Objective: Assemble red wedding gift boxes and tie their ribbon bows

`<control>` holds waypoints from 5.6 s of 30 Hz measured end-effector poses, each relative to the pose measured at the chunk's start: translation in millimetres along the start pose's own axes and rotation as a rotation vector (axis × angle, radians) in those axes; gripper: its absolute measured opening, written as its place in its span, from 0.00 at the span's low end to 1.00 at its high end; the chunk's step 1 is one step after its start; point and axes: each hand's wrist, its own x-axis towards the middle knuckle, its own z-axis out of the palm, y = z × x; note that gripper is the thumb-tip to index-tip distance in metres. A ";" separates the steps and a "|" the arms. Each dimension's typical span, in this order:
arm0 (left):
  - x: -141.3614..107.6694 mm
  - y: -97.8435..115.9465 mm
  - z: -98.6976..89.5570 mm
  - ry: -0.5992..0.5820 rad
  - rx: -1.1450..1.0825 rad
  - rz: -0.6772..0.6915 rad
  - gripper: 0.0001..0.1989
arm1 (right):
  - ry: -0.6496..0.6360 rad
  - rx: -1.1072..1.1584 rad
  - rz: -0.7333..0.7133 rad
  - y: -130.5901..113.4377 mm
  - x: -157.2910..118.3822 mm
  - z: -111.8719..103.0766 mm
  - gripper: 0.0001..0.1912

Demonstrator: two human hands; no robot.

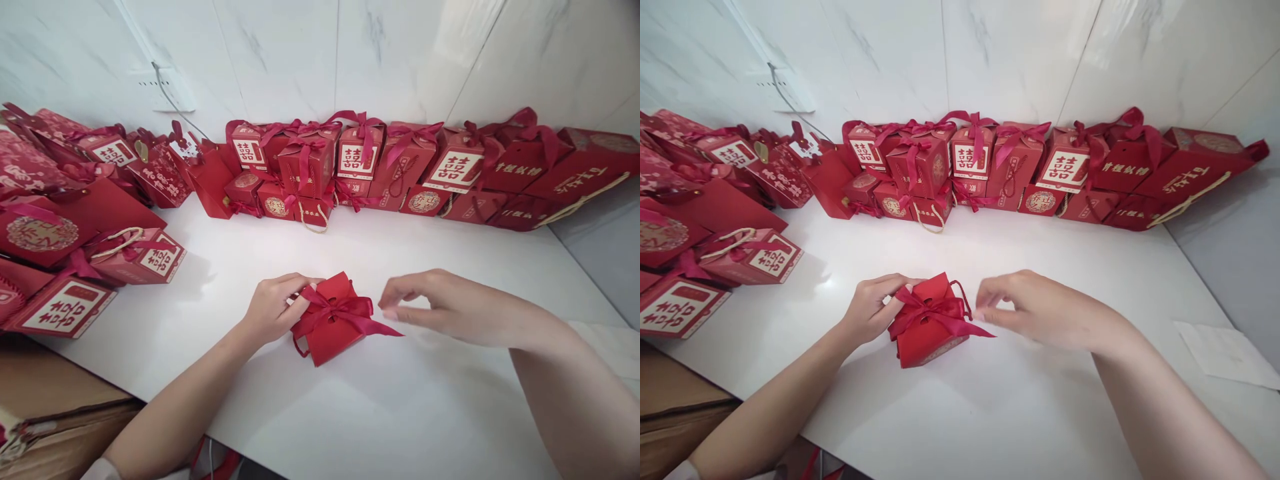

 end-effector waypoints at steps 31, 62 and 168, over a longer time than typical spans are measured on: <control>4.2 22.3 -32.1 -0.739 -0.447 -0.371 0.19 | -0.326 0.590 -0.086 2.6 26.8 26.0 0.17; 14.0 -0.8 -35.8 -0.701 -0.715 -0.360 0.15 | 0.025 0.821 -0.048 14.1 43.0 35.1 0.24; 10.9 12.4 7.4 0.410 -0.251 -0.028 0.07 | 0.062 0.606 -0.145 27.3 51.9 33.9 0.27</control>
